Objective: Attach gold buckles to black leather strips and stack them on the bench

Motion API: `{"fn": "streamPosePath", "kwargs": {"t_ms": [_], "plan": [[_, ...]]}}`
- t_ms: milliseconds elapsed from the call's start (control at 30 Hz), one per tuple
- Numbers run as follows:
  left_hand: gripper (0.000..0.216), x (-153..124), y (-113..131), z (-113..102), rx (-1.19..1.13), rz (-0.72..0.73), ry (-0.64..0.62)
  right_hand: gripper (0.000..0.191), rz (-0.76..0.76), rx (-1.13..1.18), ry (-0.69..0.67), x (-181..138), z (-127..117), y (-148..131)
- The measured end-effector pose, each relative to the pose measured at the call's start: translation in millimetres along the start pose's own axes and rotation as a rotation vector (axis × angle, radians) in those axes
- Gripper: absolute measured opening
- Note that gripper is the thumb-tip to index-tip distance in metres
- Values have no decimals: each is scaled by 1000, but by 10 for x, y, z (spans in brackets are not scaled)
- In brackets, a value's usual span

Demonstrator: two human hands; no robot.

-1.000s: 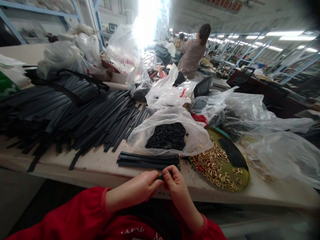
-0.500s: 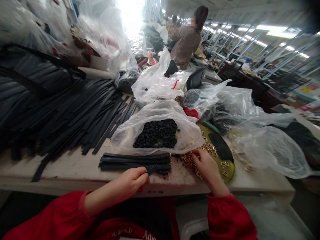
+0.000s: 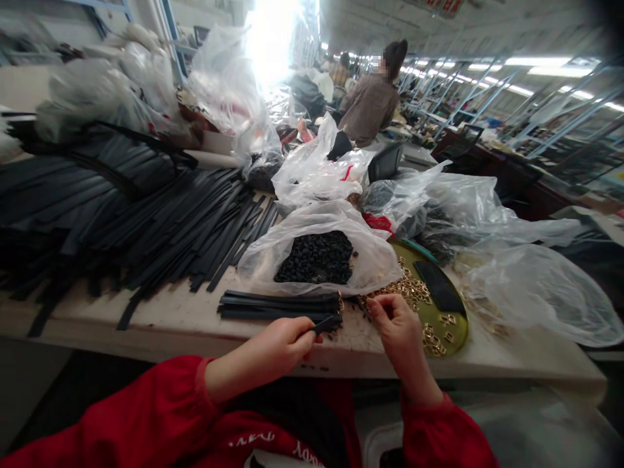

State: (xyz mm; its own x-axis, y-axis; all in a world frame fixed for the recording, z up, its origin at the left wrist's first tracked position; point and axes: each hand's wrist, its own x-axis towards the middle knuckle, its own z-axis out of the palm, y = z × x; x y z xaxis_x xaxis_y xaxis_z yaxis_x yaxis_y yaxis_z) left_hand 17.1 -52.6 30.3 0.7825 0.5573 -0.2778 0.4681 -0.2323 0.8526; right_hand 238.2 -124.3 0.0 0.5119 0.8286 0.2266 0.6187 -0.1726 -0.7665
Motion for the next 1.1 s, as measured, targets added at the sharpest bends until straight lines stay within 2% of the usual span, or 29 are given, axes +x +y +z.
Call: {"fn": "streamPosePath", "kwargs": {"t_ms": [100,200,300,467,633,733,800,933,1100], "plan": [[29,-11,35,57,92,54,105,27,132,399,-200,-213,194,-354],[29,-55,2,91,184,71,187,28,256,615,-283,-355,348,-540],[29,-131,-46,105,201,64,219,27,352,775,-317,-437,429,-557],[30,-215,-75,148,127,55,199,21,513,1023,-354,-565,498,-509],[28,-221,-106,183,50,115,154,22,527,1036,-302,-682,582,-483],[25,-246,-129,160,60,86,93,23,561,1012,-269,-693,601,-482],[22,-269,-138,141,38,65,99,23,565,993,-263,-699,612,-503],[16,-291,-155,123,-123,29,149,20,462,869,-326,-757,646,-560],[18,-253,-209,124,-389,-73,32,24,426,809,-370,-814,658,-585]]}}
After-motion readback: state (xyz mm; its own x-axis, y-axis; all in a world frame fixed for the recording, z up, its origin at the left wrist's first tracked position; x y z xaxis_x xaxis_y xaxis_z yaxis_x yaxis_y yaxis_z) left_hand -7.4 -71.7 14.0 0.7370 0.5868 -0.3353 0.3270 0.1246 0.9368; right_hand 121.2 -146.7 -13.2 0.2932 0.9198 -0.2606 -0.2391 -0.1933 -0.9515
